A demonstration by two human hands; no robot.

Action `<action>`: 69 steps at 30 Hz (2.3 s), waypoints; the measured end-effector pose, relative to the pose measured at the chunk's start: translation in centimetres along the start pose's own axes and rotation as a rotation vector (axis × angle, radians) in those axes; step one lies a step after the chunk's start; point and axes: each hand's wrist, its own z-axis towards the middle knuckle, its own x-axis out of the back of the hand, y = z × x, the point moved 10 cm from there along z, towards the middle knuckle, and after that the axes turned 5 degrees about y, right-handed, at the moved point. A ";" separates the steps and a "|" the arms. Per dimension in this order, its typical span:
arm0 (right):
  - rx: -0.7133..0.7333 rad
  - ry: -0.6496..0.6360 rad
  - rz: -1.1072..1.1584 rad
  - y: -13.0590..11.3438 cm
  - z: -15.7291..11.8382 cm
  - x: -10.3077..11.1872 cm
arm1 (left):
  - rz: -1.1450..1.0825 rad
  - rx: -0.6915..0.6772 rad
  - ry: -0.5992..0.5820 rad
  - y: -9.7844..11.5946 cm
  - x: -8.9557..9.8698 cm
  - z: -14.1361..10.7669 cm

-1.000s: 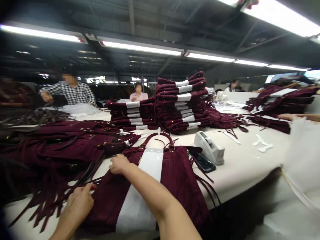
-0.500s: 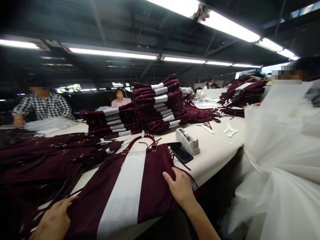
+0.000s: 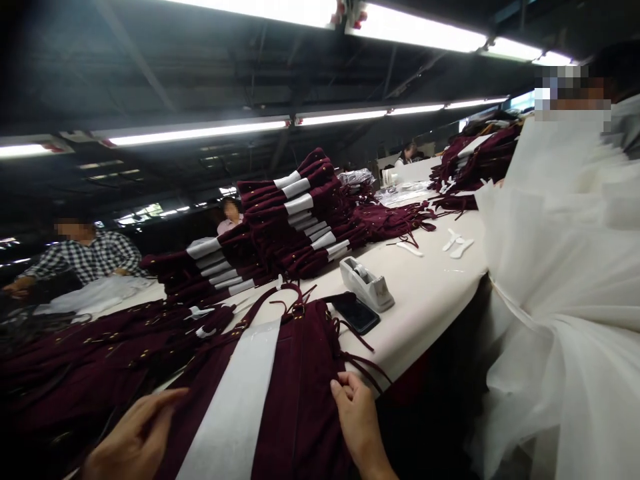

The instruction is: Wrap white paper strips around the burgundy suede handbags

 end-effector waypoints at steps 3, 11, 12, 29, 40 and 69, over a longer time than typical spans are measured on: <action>0.084 0.064 -0.182 -1.3 -0.8 0.0 | -0.210 0.092 -0.375 10.2 -7.7 0.3; 0.208 -0.146 -0.132 -6.1 -1.4 -1.6 | -0.035 0.097 -0.652 17.1 -22.1 -0.5; 0.207 -0.125 -0.097 -6.0 -0.5 -1.2 | -0.038 0.104 -0.646 16.6 -22.3 -0.4; -0.009 -0.382 -0.044 -3.7 4.4 -6.4 | 0.053 -0.085 -0.569 17.4 -22.2 -1.4; 0.106 0.052 -0.296 -3.0 -5.5 1.0 | 0.049 -0.099 -0.643 17.2 -23.9 -3.8; -0.319 0.026 0.071 7.2 -4.4 3.0 | -0.429 0.010 -0.804 13.9 -14.9 -0.3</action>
